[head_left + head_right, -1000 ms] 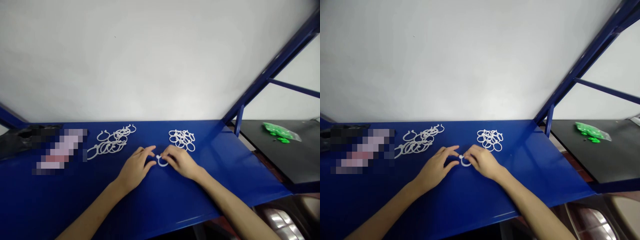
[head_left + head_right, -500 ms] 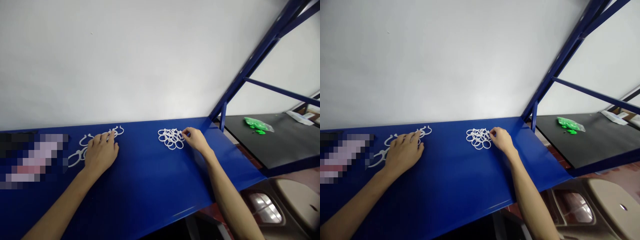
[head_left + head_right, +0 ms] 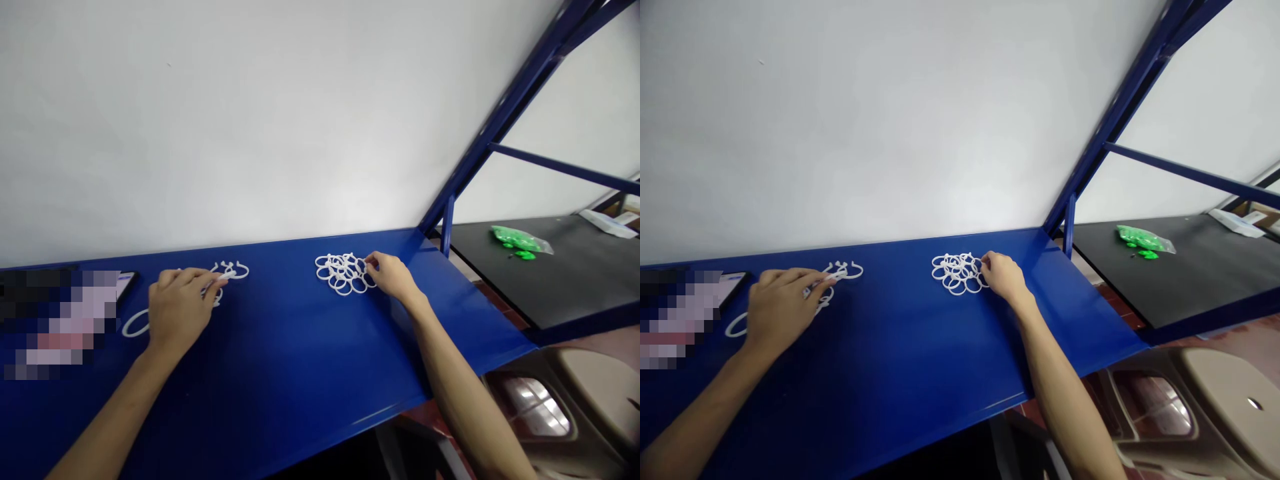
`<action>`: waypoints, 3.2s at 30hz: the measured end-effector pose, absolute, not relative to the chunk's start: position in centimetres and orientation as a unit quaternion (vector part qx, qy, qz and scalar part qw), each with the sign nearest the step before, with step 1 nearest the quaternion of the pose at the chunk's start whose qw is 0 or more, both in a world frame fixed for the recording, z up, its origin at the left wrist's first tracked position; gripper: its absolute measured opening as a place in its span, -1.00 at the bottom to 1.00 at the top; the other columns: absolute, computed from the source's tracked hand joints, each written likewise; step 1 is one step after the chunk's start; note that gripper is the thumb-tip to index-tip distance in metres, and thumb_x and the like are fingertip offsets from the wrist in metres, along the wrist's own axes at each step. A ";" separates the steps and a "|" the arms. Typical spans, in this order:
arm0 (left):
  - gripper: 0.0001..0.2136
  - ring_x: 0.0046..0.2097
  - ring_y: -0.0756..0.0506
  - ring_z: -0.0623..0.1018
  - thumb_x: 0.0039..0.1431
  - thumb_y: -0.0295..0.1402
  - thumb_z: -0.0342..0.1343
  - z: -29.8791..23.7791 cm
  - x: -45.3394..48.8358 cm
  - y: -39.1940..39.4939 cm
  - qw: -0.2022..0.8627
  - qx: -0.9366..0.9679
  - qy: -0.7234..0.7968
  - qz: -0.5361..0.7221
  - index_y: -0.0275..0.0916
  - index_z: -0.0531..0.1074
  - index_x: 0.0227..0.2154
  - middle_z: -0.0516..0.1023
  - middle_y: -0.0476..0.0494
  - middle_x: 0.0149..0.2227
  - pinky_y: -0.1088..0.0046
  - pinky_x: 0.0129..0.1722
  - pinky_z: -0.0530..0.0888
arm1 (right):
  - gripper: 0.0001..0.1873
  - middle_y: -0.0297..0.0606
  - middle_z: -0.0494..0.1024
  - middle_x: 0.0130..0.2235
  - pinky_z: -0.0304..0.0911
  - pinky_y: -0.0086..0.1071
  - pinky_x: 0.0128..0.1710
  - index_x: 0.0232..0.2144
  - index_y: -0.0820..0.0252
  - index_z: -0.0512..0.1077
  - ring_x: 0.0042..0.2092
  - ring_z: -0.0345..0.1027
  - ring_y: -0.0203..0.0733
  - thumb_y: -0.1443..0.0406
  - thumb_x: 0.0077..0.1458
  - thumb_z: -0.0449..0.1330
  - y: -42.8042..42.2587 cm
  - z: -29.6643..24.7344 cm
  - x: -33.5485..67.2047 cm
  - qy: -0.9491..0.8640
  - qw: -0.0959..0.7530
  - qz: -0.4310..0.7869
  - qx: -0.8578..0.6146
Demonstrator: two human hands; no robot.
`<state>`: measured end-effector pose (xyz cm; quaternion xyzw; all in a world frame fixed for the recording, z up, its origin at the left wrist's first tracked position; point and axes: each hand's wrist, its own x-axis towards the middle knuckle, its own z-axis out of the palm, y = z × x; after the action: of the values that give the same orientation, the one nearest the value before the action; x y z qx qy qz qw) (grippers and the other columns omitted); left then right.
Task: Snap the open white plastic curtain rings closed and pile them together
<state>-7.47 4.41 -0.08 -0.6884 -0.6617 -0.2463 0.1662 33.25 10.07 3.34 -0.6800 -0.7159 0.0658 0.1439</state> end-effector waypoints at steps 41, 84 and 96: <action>-0.65 -0.35 -0.05 0.53 -0.03 0.00 0.33 1.4 0.4 1.1 -0.497 -0.493 -0.529 -0.480 -0.21 0.55 -0.41 0.58 -0.09 -0.40 0.42 -0.33 0.47 | -0.54 -0.13 0.47 0.09 0.46 -0.29 -0.16 0.13 0.07 0.28 -0.21 0.44 -0.26 0.28 0.21 0.26 2.9 0.5 21.3 -0.844 0.314 0.339 -0.272; -0.69 -0.15 -0.15 0.66 0.18 -0.04 0.15 1.4 1.5 0.0 -0.401 -0.565 -0.576 -0.434 -0.16 0.51 -0.19 0.69 -0.08 -0.30 0.29 -0.03 0.50 | -0.58 -0.13 0.57 -0.03 0.49 -0.23 -0.05 0.17 0.13 0.30 -0.05 0.53 -0.15 0.28 0.29 0.21 2.7 1.1 22.1 -0.818 0.405 0.304 -0.273; -0.87 -0.36 0.00 0.63 0.25 -0.35 0.07 1.6 2.3 -1.3 -0.289 -0.681 -0.543 -0.398 -0.12 0.47 -0.41 0.65 0.13 -0.42 0.52 -0.33 0.44 | -0.81 -0.19 0.60 -0.23 0.42 -0.38 -0.21 -0.17 0.22 0.48 -0.24 0.50 -0.23 0.32 0.39 0.06 2.2 1.2 22.8 -0.867 0.356 0.258 -0.235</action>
<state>2.29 -1.30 1.64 -0.6807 -0.5432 -0.3976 -0.2891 22.78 2.21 1.19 -0.2349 -0.8666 0.2584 0.3564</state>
